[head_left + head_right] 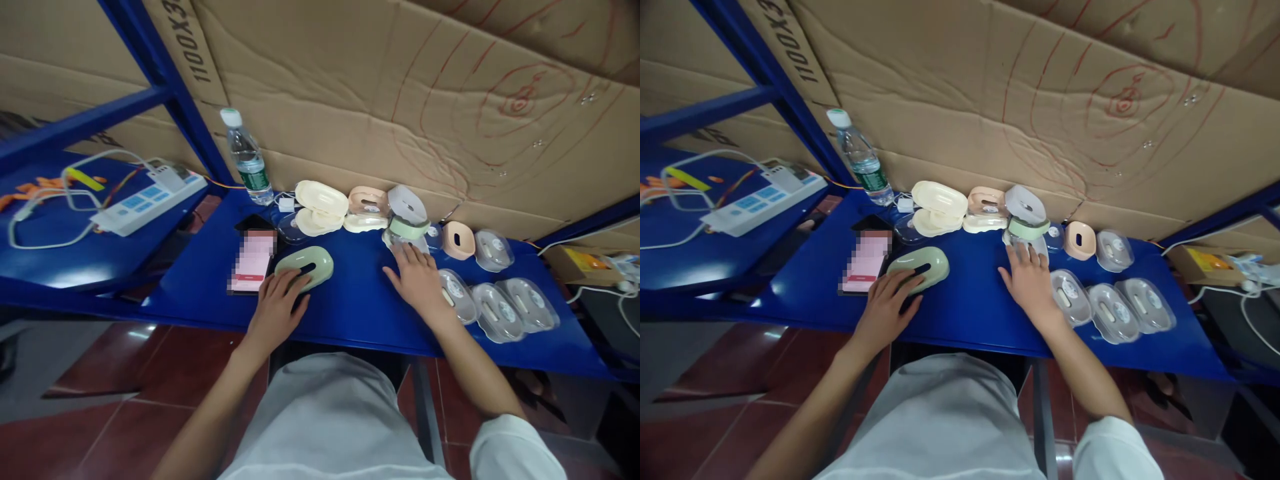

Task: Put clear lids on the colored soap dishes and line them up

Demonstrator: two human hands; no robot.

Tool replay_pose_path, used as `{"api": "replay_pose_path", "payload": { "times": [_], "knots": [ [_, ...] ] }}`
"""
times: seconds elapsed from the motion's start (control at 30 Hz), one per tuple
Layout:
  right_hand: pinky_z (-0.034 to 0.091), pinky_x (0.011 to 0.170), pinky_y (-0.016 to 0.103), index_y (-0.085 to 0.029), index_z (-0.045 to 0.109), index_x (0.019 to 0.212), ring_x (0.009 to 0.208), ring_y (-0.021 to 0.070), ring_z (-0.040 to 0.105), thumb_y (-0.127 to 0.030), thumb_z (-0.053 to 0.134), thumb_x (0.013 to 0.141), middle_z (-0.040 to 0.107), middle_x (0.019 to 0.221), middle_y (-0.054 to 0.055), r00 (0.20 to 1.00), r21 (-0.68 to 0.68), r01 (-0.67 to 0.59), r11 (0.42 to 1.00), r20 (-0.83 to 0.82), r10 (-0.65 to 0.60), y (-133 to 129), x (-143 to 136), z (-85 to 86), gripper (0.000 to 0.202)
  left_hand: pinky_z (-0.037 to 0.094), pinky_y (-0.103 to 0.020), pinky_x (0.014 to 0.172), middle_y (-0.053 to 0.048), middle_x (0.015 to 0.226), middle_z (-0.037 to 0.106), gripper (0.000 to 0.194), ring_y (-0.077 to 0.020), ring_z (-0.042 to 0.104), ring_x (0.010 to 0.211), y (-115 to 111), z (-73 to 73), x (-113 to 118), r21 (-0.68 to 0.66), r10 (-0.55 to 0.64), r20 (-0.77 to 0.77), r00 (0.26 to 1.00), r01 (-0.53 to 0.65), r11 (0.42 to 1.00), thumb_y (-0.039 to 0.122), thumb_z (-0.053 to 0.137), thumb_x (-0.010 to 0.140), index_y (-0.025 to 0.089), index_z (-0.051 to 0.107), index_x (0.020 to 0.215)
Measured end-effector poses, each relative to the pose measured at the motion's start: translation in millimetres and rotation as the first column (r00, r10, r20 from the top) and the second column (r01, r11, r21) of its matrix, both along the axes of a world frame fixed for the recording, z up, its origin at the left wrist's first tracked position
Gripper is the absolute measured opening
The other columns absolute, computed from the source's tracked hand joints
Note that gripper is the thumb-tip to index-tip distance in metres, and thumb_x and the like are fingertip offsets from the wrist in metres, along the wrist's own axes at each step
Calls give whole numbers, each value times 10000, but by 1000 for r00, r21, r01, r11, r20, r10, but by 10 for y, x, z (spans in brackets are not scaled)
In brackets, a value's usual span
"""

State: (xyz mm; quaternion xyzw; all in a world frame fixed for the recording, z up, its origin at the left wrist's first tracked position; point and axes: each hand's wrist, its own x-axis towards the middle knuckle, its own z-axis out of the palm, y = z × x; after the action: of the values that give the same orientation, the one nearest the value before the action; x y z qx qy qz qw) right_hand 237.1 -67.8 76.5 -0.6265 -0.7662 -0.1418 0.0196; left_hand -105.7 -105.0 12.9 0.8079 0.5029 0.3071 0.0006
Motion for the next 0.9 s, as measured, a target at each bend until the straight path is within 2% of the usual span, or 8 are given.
{"api": "replay_pose_path", "payload": {
  "times": [0.17,0.3,0.43,0.53,0.63,0.7,0.77,0.9],
  "knots": [
    [472,1128,607,-124,511,1611,1360,437,631,-401,536,1093,520,1650,265,991,-15,132,991,-20,-132,166,-8,-125,588,459,-545,1237,-94,1410,724,334,-294,625,1402,15,10,-44,-33,-180,13,984,180,983,226,581,1083,267,698,1393],
    [490,1079,572,-151,561,1563,1274,405,669,-386,512,1099,597,1589,231,994,55,65,996,-87,-60,207,56,-128,523,470,-497,1230,-76,1411,735,288,-261,637,1399,206,113,57,-94,-421,-56,905,415,905,261,574,1107,266,715,1358],
    [490,1090,522,-161,640,1483,1316,363,655,-411,453,1138,683,1497,186,967,131,-76,988,-233,105,168,-26,-129,466,473,-474,1204,-95,1465,709,293,-256,676,1346,640,357,261,-127,-545,-144,826,531,838,360,590,1113,256,723,1352],
    [482,1112,471,-191,680,1435,1324,312,659,-428,454,1153,717,1455,149,896,182,-260,948,-320,307,97,-173,-169,432,403,-506,1261,-97,1457,717,291,-262,664,1362,1003,542,388,-73,-447,-151,882,441,895,358,560,1117,255,744,1319],
    [466,1131,458,-217,683,1424,1356,288,644,-446,486,1149,714,1468,129,785,175,-477,862,-356,507,24,-330,-215,409,333,-621,1283,-159,1582,622,405,-350,563,1482,1331,622,483,-2,-161,-139,977,163,987,268,574,1077,216,660,1469],
    [449,1149,464,-227,679,1428,1377,283,633,-445,505,1144,711,1473,127,729,151,-560,814,-378,571,-9,-405,-233,397,228,-746,1286,-214,1690,493,548,-427,455,1565,1530,614,540,-1,-14,-153,988,14,1000,192,617,1013,171,576,1559],
    [434,1161,476,-232,679,1431,1398,289,621,-436,533,1136,705,1483,131,708,125,-588,799,-399,583,-19,-439,-245,388,152,-811,1274,-232,1640,544,556,-444,466,1547,1701,580,589,-21,11,-168,986,-15,1000,155,641,974,150,597,1528],
    [436,1130,484,-239,722,1375,1356,297,654,-443,582,1116,740,1423,132,717,71,-573,816,-438,542,30,-367,-268,358,177,-720,1310,-132,1257,767,259,-362,632,1331,1850,548,645,-19,-79,-182,980,77,997,213,670,992,205,776,1228]
  ]
}}
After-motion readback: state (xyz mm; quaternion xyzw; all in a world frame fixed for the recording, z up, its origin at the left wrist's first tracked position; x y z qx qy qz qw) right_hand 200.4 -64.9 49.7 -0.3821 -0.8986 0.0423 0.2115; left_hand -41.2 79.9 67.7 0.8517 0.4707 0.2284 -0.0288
